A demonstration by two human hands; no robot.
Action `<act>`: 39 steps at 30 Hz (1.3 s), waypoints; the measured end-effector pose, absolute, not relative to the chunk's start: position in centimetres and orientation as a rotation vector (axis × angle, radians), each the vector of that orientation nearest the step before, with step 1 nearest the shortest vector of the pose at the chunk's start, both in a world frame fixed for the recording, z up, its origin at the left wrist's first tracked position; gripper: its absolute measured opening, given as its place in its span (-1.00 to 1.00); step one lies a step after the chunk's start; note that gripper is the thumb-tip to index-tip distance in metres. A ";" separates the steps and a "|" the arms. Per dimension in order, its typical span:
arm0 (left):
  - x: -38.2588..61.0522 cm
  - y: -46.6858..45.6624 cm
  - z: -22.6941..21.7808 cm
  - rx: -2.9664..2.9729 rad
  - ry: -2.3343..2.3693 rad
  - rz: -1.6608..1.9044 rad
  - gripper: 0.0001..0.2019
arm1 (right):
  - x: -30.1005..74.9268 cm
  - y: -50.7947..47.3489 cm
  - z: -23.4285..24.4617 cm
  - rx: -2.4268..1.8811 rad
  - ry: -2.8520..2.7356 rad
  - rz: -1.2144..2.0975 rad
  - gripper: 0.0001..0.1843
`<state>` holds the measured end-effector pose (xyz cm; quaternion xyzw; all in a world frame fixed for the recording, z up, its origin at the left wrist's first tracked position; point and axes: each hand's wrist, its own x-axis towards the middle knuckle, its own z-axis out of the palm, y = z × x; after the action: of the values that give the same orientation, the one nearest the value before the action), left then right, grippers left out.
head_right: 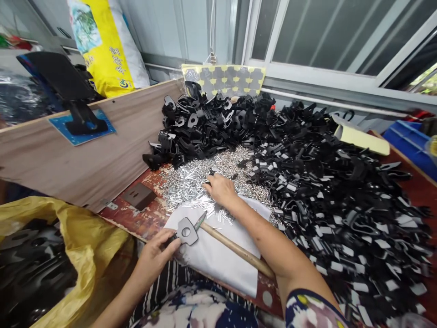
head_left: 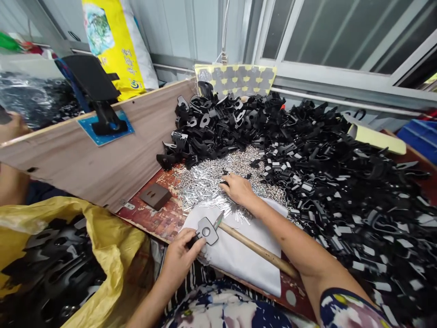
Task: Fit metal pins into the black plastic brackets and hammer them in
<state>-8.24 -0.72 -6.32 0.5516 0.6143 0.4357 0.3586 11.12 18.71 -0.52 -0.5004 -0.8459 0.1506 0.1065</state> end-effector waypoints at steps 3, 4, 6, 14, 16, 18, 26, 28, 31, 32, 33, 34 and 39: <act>-8.5 -1.1 -5.9 1.271 1.499 1.085 -0.54 | 10.3 19.9 -1.1 -1.583 -2.494 0.377 -0.61; -8.6 -1.3 -5.6 1.206 1.475 1.094 -0.53 | 10.2 19.9 -1.2 -1.604 -2.490 0.368 -0.65; -8.8 -1.8 -4.9 1.035 1.430 1.145 -0.56 | 10.8 19.5 -1.2 -1.623 -2.469 0.366 -0.74; -8.1 -1.8 -2.4 0.573 1.119 1.208 -0.65 | 16.2 15.6 -0.4 -1.504 -2.202 0.529 -0.61; -6.9 -1.3 -2.2 0.650 1.132 1.179 -0.68 | 16.6 12.9 -1.0 -1.434 -2.134 0.661 -0.71; -5.4 -0.8 -2.0 0.742 1.144 1.150 -0.72 | 16.6 9.8 -1.5 -1.298 -1.967 0.790 -0.78; -0.9 -0.1 -1.7 0.764 0.989 1.087 -0.71 | 15.9 2.7 -1.2 -1.053 -1.906 0.501 -0.68; -0.7 -0.3 -1.7 0.820 0.963 1.082 -0.73 | 15.9 2.2 -1.2 -1.052 -1.905 0.483 -0.66; -0.7 -0.7 -1.7 0.869 0.958 1.088 -0.75 | 15.8 1.5 -1.5 -1.064 -1.931 0.461 -0.63; -0.8 -0.9 -1.7 0.868 0.976 1.091 -0.75 | 15.8 1.3 -1.7 -1.062 -1.940 0.453 -0.61; -0.9 -1.0 -1.8 0.866 0.998 1.087 -0.74 | 15.7 1.2 -1.9 -1.054 -1.945 0.455 -0.60; -1.0 -1.2 -1.8 0.862 1.021 1.077 -0.73 | 15.7 1.0 -2.2 -1.041 -1.947 0.475 -0.61; -1.5 -1.3 -2.1 0.868 1.081 0.999 -0.68 | 15.4 0.3 -3.8 -1.026 -1.772 0.837 -0.68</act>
<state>-1.53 -1.27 -2.15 0.3830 0.4772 0.4408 0.6567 15.37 0.33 -3.83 -0.4147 -0.7160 0.3381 0.4484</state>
